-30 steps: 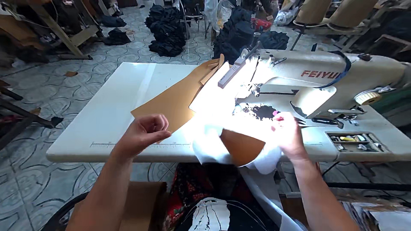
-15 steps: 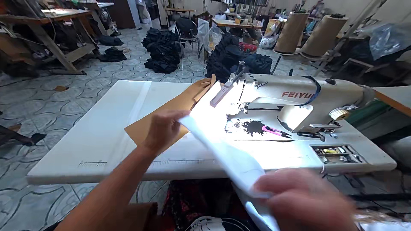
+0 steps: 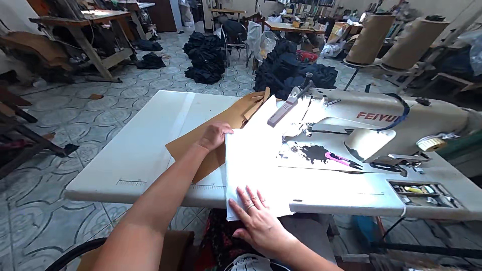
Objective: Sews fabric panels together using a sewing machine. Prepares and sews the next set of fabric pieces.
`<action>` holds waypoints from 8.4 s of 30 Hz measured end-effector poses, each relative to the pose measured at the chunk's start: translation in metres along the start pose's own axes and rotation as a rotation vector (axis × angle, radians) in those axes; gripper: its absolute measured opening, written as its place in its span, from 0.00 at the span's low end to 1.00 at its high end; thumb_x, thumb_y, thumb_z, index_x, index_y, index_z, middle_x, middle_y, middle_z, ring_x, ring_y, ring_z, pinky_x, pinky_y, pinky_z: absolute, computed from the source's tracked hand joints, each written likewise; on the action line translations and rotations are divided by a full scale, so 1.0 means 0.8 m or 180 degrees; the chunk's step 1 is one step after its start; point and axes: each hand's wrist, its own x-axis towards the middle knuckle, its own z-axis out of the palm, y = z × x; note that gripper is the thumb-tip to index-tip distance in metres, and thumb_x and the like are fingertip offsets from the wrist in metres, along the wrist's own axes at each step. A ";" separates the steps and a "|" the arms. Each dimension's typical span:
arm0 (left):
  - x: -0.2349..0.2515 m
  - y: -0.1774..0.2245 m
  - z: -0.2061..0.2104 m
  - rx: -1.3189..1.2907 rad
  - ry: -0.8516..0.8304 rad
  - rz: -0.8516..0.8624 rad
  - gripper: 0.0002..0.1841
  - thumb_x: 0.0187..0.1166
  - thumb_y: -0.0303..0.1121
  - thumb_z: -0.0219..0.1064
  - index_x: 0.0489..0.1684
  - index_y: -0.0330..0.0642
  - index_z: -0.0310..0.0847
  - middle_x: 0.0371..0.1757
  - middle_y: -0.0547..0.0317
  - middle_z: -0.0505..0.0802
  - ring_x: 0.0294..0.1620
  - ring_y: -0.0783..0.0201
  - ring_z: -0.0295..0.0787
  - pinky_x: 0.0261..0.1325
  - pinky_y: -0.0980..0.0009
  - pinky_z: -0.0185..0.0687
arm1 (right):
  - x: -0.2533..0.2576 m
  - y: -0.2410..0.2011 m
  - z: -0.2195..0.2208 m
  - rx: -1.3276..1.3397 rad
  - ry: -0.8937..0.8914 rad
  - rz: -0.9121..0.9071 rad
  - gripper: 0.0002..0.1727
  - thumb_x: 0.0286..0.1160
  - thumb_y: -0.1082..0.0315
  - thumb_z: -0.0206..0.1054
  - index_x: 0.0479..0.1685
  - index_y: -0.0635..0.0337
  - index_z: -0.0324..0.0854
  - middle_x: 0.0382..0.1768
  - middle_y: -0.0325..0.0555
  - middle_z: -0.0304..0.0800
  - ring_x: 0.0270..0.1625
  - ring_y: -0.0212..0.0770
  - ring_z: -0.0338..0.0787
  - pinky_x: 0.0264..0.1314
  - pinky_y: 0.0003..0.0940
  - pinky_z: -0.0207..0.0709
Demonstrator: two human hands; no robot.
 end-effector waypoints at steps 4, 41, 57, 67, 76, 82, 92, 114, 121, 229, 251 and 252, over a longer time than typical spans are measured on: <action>0.028 0.001 0.005 -0.0815 0.0160 -0.0552 0.15 0.72 0.11 0.55 0.32 0.26 0.92 0.45 0.36 0.96 0.56 0.44 0.94 0.69 0.48 0.82 | 0.001 -0.012 0.009 -0.0086 0.0224 0.0158 0.40 0.82 0.35 0.51 0.84 0.52 0.74 0.85 0.61 0.70 0.86 0.68 0.70 0.83 0.68 0.62; -0.415 0.029 0.046 0.0599 -0.2958 -0.4172 0.20 0.82 0.45 0.68 0.50 0.32 0.87 0.56 0.35 0.91 0.62 0.36 0.88 0.61 0.35 0.79 | -0.009 0.054 -0.087 0.0410 -0.0045 0.0800 0.36 0.89 0.45 0.43 0.87 0.60 0.68 0.86 0.61 0.68 0.85 0.59 0.72 0.81 0.63 0.66; -0.272 0.210 -0.095 -0.1467 0.3920 -0.3073 0.25 0.96 0.40 0.29 0.67 0.29 0.66 0.53 0.65 0.87 0.56 0.80 0.86 0.66 0.76 0.80 | 0.070 0.023 -0.021 0.1267 0.1084 0.0460 0.23 0.80 0.59 0.67 0.65 0.68 0.85 0.69 0.63 0.86 0.74 0.54 0.85 0.77 0.46 0.77; -0.044 0.214 -0.126 -0.1141 0.3703 -0.2396 0.25 0.96 0.38 0.32 0.71 0.28 0.68 0.61 0.58 0.82 0.62 0.79 0.79 0.72 0.76 0.71 | 0.061 -0.126 0.015 0.3952 -0.0548 0.0272 0.22 0.67 0.82 0.67 0.63 0.81 0.78 0.50 0.70 0.91 0.57 0.59 0.92 0.64 0.58 0.82; -0.102 0.178 -0.189 -0.0748 0.4378 -0.2796 0.25 0.96 0.35 0.35 0.73 0.21 0.68 0.67 0.43 0.84 0.67 0.68 0.81 0.75 0.73 0.70 | 0.087 -0.098 -0.068 0.4189 -0.0210 0.0212 0.15 0.67 0.82 0.51 0.42 0.77 0.83 0.36 0.53 0.86 0.41 0.35 0.84 0.46 0.35 0.76; -0.106 0.148 -0.148 -0.0930 0.3632 -0.0064 0.25 0.96 0.45 0.39 0.73 0.31 0.66 0.60 0.53 0.86 0.59 0.66 0.85 0.59 0.68 0.83 | 0.042 -0.072 -0.084 0.3372 0.0367 -0.0907 0.08 0.60 0.83 0.56 0.31 0.75 0.81 0.24 0.53 0.84 0.29 0.36 0.85 0.32 0.29 0.75; -0.069 0.207 0.057 -0.0413 0.0692 -0.1881 0.15 0.85 0.28 0.56 0.53 0.21 0.78 0.58 0.30 0.86 0.62 0.41 0.84 0.67 0.52 0.80 | 0.004 0.073 -0.086 0.0901 0.0868 0.0802 0.14 0.73 0.77 0.62 0.50 0.73 0.89 0.33 0.62 0.93 0.37 0.59 0.95 0.43 0.57 0.86; -0.041 0.197 0.040 -0.0110 -0.1183 -0.1090 0.12 0.79 0.38 0.67 0.41 0.38 0.92 0.45 0.46 0.94 0.60 0.43 0.87 0.73 0.35 0.65 | -0.043 0.065 -0.070 0.0462 0.0433 0.1540 0.19 0.68 0.72 0.64 0.55 0.77 0.86 0.59 0.71 0.88 0.71 0.65 0.85 0.77 0.57 0.73; -0.017 0.220 -0.012 -0.0580 -0.0766 0.0053 0.08 0.84 0.30 0.61 0.40 0.34 0.83 0.30 0.53 0.88 0.31 0.62 0.87 0.38 0.64 0.85 | -0.030 0.082 -0.086 0.0531 0.0195 0.1968 0.24 0.63 0.74 0.72 0.60 0.80 0.83 0.61 0.73 0.86 0.69 0.68 0.85 0.74 0.59 0.74; -0.069 0.233 0.011 -0.0810 -0.1516 -0.0436 0.12 0.82 0.33 0.64 0.42 0.33 0.89 0.26 0.48 0.91 0.26 0.54 0.89 0.34 0.53 0.85 | -0.084 0.080 -0.085 0.1707 0.1972 0.2498 0.24 0.56 0.68 0.81 0.52 0.71 0.83 0.29 0.38 0.88 0.30 0.23 0.85 0.38 0.20 0.81; -0.025 0.264 0.140 0.0386 -0.0463 -0.0697 0.22 0.84 0.35 0.54 0.67 0.37 0.87 0.71 0.42 0.89 0.73 0.41 0.85 0.70 0.40 0.77 | -0.011 0.188 -0.090 0.0659 0.1500 0.2128 0.20 0.71 0.67 0.74 0.59 0.68 0.82 0.29 0.51 0.90 0.30 0.46 0.89 0.37 0.46 0.83; -0.027 0.265 0.139 0.0351 -0.0556 -0.0779 0.23 0.85 0.36 0.52 0.71 0.39 0.85 0.75 0.45 0.87 0.78 0.42 0.81 0.74 0.37 0.71 | -0.011 0.189 -0.090 0.0568 0.1452 0.2001 0.20 0.71 0.67 0.74 0.60 0.68 0.82 0.32 0.53 0.91 0.33 0.49 0.92 0.39 0.48 0.85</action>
